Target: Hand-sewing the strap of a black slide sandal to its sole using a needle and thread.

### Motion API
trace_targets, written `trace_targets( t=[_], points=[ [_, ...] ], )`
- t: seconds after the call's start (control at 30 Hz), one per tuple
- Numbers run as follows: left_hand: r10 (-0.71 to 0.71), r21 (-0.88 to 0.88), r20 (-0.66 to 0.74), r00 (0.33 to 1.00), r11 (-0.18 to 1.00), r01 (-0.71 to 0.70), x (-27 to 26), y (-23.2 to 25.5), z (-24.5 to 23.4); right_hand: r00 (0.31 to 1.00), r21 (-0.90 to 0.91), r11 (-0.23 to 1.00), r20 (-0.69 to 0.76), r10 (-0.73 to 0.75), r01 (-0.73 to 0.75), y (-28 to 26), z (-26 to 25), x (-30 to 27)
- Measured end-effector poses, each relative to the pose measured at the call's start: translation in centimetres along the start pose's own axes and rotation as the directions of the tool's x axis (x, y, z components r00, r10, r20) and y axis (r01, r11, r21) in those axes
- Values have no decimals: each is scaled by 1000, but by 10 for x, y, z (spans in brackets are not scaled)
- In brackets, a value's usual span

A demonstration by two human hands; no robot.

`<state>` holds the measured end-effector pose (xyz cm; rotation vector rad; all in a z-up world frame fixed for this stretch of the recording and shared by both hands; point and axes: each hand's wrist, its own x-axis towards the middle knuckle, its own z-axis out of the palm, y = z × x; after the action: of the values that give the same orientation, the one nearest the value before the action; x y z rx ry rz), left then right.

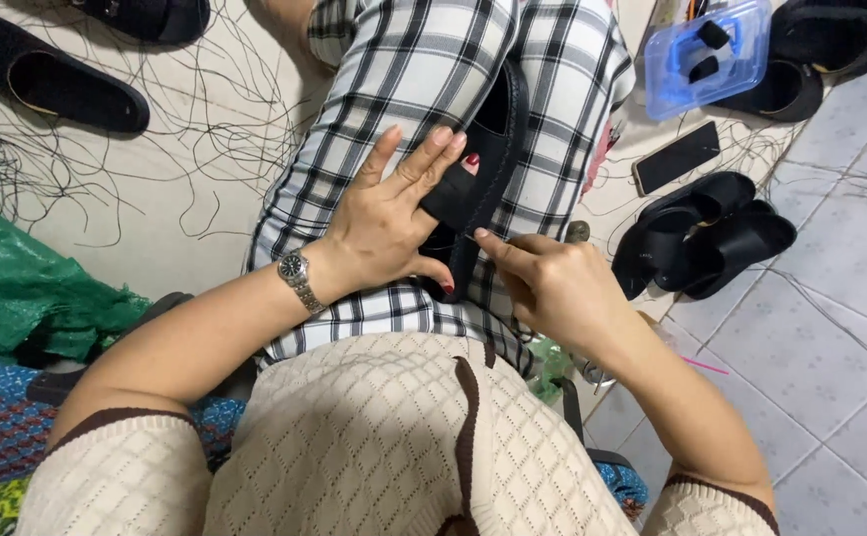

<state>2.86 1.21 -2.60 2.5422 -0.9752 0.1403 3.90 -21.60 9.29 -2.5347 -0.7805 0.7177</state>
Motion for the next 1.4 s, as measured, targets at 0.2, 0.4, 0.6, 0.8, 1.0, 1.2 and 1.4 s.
trace_targets(
  t=[0.2, 0.4, 0.6, 0.8, 1.0, 1.2, 1.4],
  points=[
    [11, -62, -56, 998, 998, -15, 2, -2, 2, 994, 198, 978, -98, -47, 65, 20, 16, 0],
    [19, -79, -61, 998, 997, -24, 4, -8, 5, 972, 238, 961, -216, -89, 141, 27, 28, 7],
    [-22, -111, -148, 989, 994, 6, -9, 2, 9, 965, 179, 977, -252, -68, 116, 9, 19, 6],
    [-120, -128, -472, 873, 990, 67, -37, 23, 15, 966, -116, 993, -254, -53, 24, 4, 19, -7],
    [-210, -468, -308, 928, 882, 44, -16, 18, -16, 960, -438, 899, -262, -97, -28, 0, 20, -10],
    [-342, -862, 464, 817, -388, 327, -33, 47, -61, 957, -386, 920, -286, -53, -64, -5, 33, -12],
    [-579, -838, 530, 619, -246, 487, -34, 51, -23, 956, -235, 967, -247, -160, 102, 16, 23, -4]
  ],
)
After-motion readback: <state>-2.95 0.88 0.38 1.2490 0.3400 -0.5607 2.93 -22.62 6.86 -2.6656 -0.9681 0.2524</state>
